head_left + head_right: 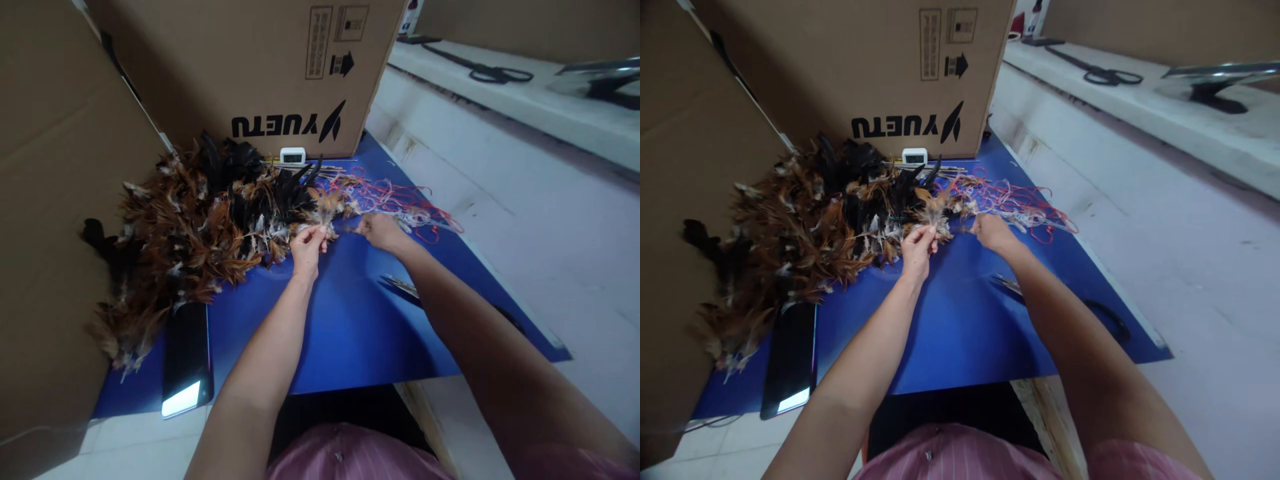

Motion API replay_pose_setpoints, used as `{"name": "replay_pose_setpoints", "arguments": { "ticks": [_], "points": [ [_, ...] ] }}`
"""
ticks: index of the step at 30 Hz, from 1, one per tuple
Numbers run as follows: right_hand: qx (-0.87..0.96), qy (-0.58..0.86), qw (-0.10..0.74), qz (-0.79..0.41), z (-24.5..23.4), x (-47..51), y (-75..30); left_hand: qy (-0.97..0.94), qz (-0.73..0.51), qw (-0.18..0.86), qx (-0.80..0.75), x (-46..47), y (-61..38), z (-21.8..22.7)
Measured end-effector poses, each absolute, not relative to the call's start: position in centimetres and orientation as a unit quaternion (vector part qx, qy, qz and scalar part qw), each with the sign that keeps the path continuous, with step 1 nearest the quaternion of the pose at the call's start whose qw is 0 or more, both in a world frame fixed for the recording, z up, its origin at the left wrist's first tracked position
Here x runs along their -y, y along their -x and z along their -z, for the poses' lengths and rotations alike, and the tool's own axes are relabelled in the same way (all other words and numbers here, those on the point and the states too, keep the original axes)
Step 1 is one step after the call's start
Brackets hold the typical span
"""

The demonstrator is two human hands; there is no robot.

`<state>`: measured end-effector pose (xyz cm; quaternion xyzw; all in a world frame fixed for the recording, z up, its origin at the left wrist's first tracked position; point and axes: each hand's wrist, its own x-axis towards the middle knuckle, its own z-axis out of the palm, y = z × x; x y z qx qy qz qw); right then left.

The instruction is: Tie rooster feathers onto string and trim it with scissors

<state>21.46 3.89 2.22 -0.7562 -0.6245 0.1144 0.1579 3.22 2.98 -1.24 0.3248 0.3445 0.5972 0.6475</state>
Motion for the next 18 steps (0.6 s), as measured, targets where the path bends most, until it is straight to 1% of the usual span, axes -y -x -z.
{"name": "replay_pose_setpoints", "arguments": {
  "ticks": [1,2,4,6,9,11,14,16,18],
  "points": [
    [0.617,0.756,0.176,-0.127,-2.4,-3.1,-22.0,-0.331,-0.598,0.641,-0.347,-3.0,-3.3,1.3],
    [0.595,0.754,0.225,-0.163,-2.4,-2.2,-22.5,-0.338,-0.599,0.636,-0.350,-3.0,-3.3,1.4],
    [0.519,0.740,0.348,-0.250,-2.5,-0.5,-23.2,-0.347,-0.599,0.627,-0.356,-3.0,-3.4,1.5],
    [0.444,0.695,0.458,-0.332,-2.4,1.0,-23.2,-0.354,-0.599,0.620,-0.361,-3.0,-3.5,1.6],
    [0.371,0.616,0.563,-0.408,-2.4,2.6,-22.0,-0.373,-0.599,0.605,-0.368,-2.9,-3.5,1.7],
    [0.355,0.566,0.602,-0.436,-2.7,3.1,-20.5,-0.399,-0.592,0.588,-0.379,-2.8,-3.5,1.7],
    [0.365,0.510,0.634,-0.451,-3.2,3.2,-18.0,-0.451,-0.570,0.557,-0.403,-2.6,-3.5,1.7],
    [0.379,0.499,0.646,-0.436,-3.3,3.0,-16.6,-0.483,-0.556,0.538,-0.411,-2.5,-3.4,1.8],
    [0.393,0.508,0.656,-0.397,-3.1,2.7,-15.6,-0.508,-0.546,0.521,-0.415,-2.5,-3.4,1.8]
  ]
}}
